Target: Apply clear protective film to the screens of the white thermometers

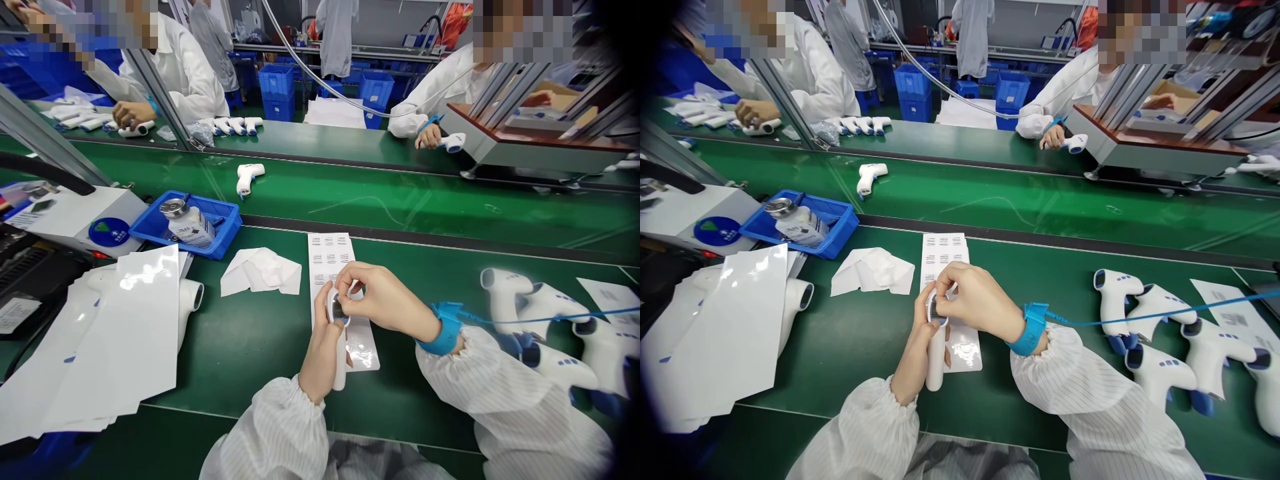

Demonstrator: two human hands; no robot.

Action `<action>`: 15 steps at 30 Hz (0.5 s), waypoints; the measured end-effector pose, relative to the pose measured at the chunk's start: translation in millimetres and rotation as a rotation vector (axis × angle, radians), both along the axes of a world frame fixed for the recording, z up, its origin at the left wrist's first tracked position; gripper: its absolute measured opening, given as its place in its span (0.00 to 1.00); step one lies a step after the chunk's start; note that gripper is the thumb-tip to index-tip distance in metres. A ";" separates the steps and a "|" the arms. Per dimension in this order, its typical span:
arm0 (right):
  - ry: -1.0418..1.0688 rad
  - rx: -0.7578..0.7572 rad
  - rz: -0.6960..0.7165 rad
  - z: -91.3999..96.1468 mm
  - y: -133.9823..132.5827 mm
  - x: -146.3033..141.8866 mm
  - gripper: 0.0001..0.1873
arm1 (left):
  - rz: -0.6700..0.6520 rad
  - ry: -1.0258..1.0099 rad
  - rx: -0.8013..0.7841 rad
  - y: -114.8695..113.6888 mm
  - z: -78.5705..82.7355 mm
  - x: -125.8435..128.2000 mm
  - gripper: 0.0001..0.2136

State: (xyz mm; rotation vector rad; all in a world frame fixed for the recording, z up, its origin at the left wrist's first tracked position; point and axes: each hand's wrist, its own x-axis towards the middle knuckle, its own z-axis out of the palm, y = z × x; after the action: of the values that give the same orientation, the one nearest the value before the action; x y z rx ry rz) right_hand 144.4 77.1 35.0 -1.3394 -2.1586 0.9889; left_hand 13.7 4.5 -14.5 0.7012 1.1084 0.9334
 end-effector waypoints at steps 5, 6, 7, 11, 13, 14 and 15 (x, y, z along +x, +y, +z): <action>-0.007 -0.007 -0.011 1.8 1.6 -2.3 0.06 | 0.048 0.044 -0.004 9.5 0.6 3.3 0.23; 0.001 -0.013 -0.016 2.0 2.1 -2.2 0.06 | 0.049 0.066 -0.003 10.9 0.6 3.5 0.23; 0.020 -0.028 -0.019 2.0 2.5 -1.7 0.06 | 0.056 0.086 0.003 11.8 1.0 3.5 0.22; 0.262 -0.225 -0.049 0.0 1.1 4.5 0.04 | 0.114 0.172 0.038 11.0 10.0 0.5 0.19; 0.393 -0.303 -0.087 -1.5 -3.1 8.2 0.10 | 0.150 0.230 0.073 8.9 16.5 -2.4 0.18; 0.434 -0.312 -0.104 -2.0 -6.1 9.4 0.11 | 0.163 0.256 0.102 7.7 19.1 -3.9 0.18; 0.459 -0.302 -0.117 -2.3 -9.3 10.0 0.11 | 0.169 0.277 0.138 6.7 20.7 -5.3 0.18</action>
State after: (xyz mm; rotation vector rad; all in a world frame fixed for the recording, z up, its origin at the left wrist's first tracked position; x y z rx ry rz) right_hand 154.3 67.8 32.7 -1.2001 -1.6202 1.4524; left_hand 8.4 11.2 6.2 0.8791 1.3726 1.0875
